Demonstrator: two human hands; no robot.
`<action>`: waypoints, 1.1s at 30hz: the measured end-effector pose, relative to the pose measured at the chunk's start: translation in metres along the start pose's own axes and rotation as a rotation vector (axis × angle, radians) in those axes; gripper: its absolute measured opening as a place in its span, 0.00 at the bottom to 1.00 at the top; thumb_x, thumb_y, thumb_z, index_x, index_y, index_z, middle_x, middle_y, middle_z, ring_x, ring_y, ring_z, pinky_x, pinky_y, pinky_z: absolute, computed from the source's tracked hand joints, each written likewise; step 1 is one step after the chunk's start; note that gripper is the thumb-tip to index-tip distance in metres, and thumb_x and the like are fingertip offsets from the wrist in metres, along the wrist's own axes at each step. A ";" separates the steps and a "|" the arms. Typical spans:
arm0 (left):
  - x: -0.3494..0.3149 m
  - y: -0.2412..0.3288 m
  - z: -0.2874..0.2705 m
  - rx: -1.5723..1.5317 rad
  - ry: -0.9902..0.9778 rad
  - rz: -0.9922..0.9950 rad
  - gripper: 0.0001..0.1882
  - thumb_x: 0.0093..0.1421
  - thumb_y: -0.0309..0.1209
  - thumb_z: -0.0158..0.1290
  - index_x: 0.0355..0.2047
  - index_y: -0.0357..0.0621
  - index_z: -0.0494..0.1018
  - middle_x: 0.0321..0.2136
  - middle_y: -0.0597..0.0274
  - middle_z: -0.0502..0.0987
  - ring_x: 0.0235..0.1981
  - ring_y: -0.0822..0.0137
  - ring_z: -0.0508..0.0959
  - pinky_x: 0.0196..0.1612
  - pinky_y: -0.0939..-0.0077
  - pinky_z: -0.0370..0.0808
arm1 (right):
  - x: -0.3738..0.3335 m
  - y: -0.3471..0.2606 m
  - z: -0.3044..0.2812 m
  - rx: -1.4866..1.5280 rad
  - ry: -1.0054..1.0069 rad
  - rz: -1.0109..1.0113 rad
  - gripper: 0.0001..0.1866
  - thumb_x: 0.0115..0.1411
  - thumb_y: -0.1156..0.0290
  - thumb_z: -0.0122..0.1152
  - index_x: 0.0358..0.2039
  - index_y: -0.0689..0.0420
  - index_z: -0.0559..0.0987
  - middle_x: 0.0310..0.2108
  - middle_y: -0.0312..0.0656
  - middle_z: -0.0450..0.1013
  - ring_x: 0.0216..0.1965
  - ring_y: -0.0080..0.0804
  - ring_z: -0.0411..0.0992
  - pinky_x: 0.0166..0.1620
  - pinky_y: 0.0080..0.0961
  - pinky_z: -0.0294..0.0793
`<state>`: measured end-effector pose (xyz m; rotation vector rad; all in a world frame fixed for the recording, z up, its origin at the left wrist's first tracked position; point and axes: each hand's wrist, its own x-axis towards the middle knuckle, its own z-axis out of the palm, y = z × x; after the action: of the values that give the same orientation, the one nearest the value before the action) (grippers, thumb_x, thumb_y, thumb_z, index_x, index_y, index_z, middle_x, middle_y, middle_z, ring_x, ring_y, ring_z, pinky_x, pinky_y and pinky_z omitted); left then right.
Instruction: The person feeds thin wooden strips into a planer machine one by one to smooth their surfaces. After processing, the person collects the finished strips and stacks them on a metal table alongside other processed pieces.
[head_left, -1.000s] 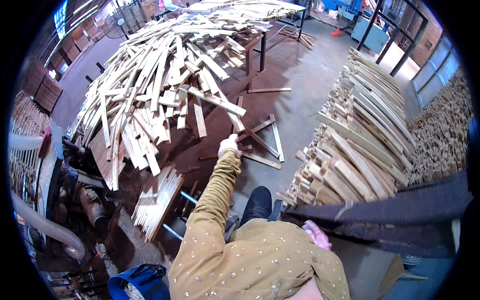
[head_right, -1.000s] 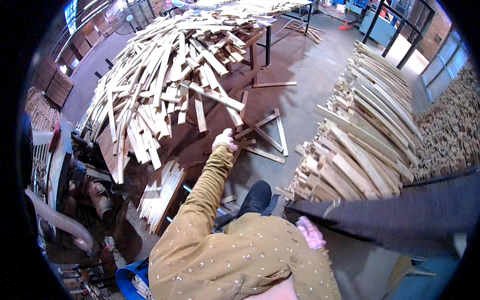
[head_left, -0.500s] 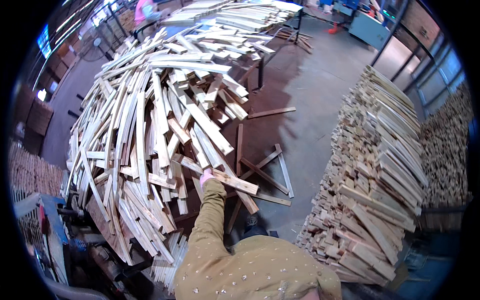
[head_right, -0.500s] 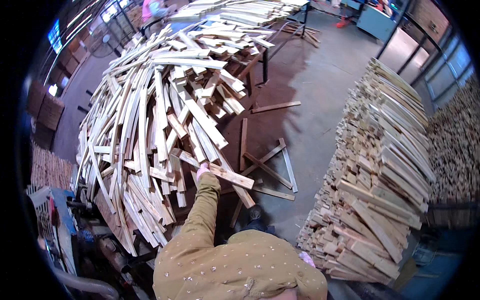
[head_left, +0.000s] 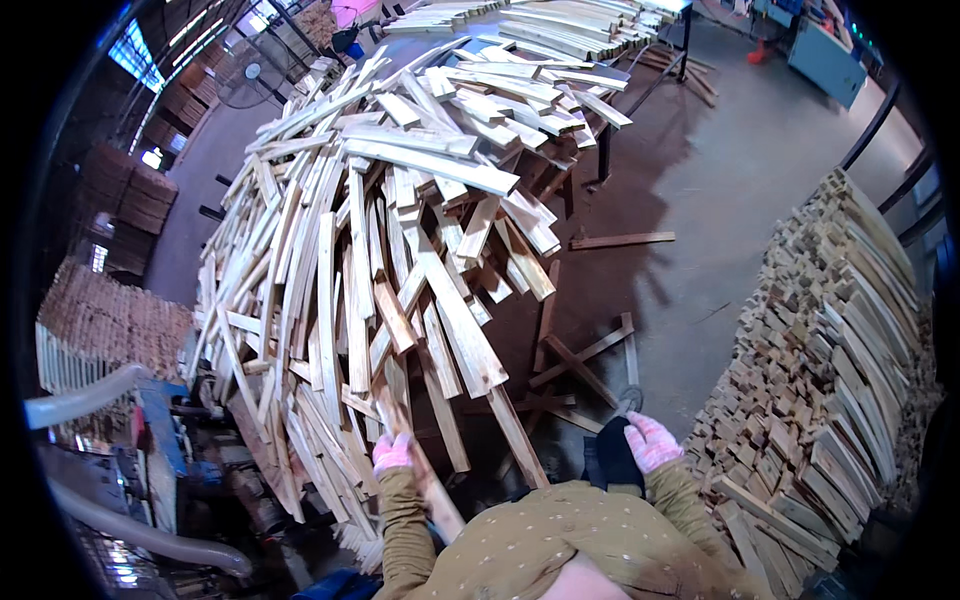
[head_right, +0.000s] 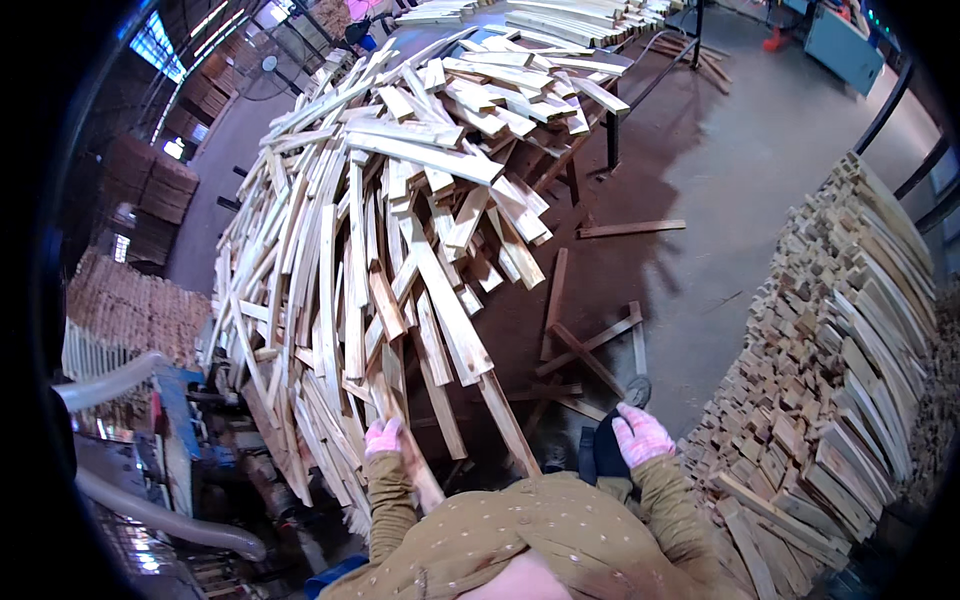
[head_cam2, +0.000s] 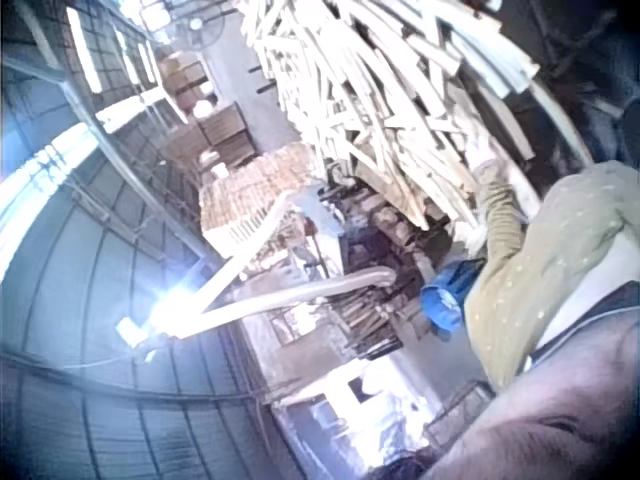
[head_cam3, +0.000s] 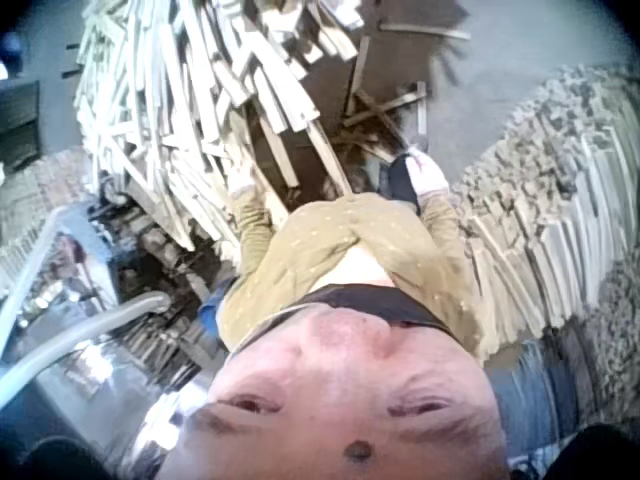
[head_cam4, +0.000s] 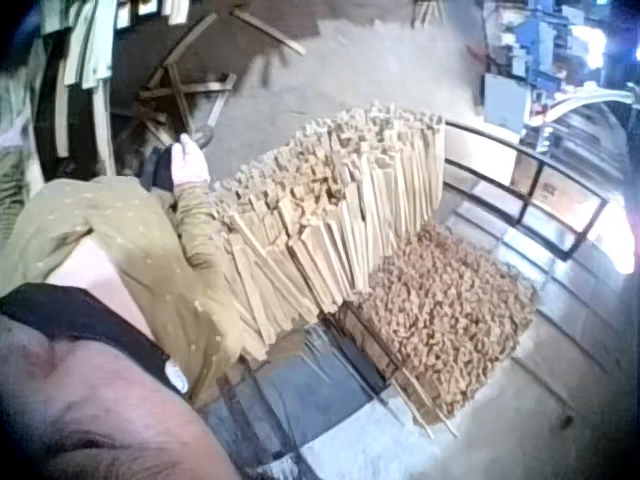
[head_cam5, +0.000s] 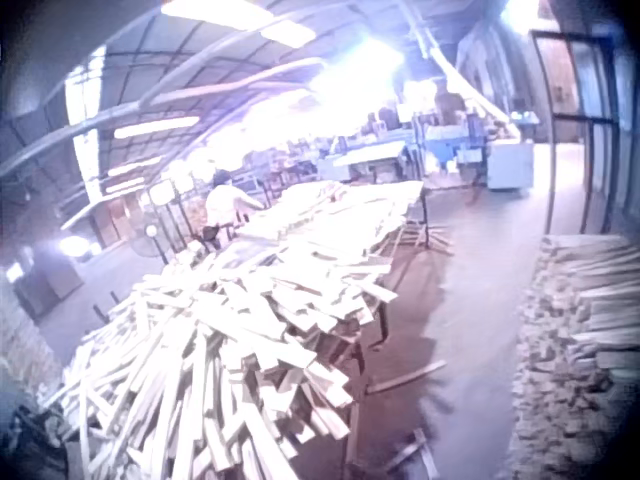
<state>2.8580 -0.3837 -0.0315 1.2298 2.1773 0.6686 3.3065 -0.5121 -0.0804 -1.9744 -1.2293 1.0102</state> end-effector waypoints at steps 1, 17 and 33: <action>-0.009 0.006 -0.017 0.198 0.060 -0.013 0.17 0.54 0.39 0.54 0.33 0.35 0.74 0.25 0.43 0.75 0.29 0.45 0.74 0.36 0.57 0.70 | 0.021 0.003 -0.007 -0.047 -0.074 0.012 0.20 0.61 0.59 0.55 0.50 0.56 0.77 0.48 0.50 0.74 0.52 0.46 0.71 0.58 0.35 0.68; -0.115 0.038 -0.254 0.866 0.822 -0.613 0.22 0.55 0.49 0.58 0.35 0.40 0.79 0.31 0.50 0.81 0.35 0.51 0.82 0.36 0.60 0.78 | 0.099 0.103 -0.151 -0.145 -0.169 0.515 0.24 0.61 0.52 0.49 0.52 0.51 0.76 0.52 0.49 0.72 0.54 0.47 0.68 0.59 0.39 0.65; 0.012 0.402 0.220 -0.444 0.049 0.408 0.20 0.65 0.38 0.51 0.51 0.36 0.67 0.38 0.61 0.75 0.35 0.73 0.75 0.40 0.80 0.75 | 0.250 -0.180 -0.091 0.599 -0.541 -0.280 0.52 0.50 0.60 0.70 0.69 0.49 0.47 0.60 0.53 0.61 0.58 0.39 0.64 0.56 0.31 0.67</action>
<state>3.2426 -0.1551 0.0683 1.4215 1.6869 1.2802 3.3712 -0.2206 0.0391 -1.0716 -1.2292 1.5932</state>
